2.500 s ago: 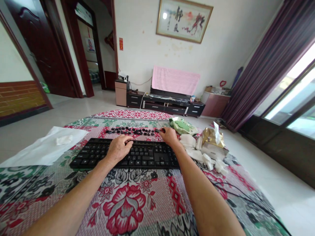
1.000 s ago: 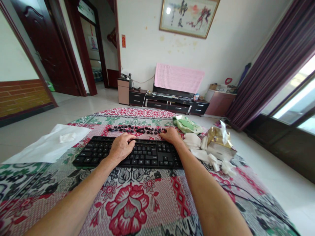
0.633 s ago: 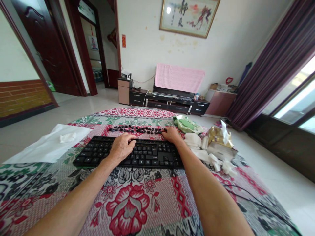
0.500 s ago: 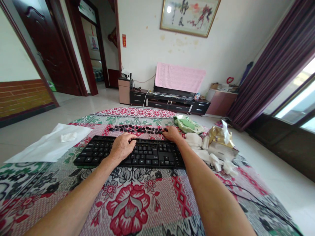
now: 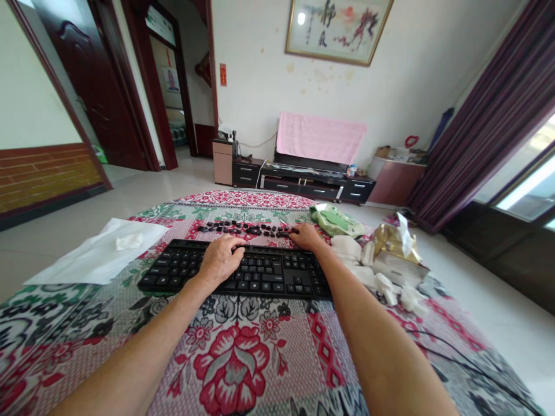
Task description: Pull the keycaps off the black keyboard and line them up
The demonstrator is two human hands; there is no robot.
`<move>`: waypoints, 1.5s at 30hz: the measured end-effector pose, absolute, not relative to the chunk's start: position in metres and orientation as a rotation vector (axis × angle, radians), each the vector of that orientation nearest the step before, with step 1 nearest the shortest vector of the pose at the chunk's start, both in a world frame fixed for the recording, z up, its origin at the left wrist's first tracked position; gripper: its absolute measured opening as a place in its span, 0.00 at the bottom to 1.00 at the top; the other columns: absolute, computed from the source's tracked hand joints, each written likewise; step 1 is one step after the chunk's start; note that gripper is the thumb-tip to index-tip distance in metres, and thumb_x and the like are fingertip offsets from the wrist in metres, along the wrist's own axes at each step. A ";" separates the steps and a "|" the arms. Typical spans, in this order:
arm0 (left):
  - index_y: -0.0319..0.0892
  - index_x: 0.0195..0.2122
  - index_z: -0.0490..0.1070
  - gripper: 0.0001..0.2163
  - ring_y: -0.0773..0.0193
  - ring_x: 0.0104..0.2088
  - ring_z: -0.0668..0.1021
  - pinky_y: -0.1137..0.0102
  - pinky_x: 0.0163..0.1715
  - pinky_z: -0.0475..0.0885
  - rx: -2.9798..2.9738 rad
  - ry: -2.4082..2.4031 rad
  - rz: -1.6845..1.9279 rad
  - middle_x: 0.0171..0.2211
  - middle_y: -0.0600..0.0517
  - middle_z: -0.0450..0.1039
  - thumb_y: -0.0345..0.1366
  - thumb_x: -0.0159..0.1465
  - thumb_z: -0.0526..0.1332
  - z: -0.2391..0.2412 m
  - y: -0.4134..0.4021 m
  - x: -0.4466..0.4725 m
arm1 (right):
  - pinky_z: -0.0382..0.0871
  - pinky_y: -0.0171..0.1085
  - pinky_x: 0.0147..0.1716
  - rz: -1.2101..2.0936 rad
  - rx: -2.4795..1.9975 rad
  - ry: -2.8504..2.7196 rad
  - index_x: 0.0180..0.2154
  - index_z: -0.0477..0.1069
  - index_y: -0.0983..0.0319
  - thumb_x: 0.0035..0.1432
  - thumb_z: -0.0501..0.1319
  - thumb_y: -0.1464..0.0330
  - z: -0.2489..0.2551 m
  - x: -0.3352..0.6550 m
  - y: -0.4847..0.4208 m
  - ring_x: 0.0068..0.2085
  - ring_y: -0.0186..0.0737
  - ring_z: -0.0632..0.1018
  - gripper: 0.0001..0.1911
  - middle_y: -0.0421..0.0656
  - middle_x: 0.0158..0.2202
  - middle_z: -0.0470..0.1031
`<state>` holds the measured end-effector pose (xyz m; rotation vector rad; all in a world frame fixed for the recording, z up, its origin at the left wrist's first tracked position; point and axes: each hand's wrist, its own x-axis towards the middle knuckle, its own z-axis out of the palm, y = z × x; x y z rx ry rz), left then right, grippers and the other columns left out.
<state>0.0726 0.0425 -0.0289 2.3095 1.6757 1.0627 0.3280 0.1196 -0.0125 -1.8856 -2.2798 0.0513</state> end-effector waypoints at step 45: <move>0.48 0.37 0.78 0.11 0.61 0.36 0.76 0.70 0.38 0.68 2.304 2.061 0.492 0.33 0.53 0.78 0.37 0.53 0.59 0.010 0.125 -0.008 | 0.63 0.31 0.31 -0.042 -1.728 -2.208 0.41 0.76 0.60 0.50 0.57 0.65 -0.024 0.299 0.122 0.31 0.37 0.75 0.16 0.42 0.31 0.78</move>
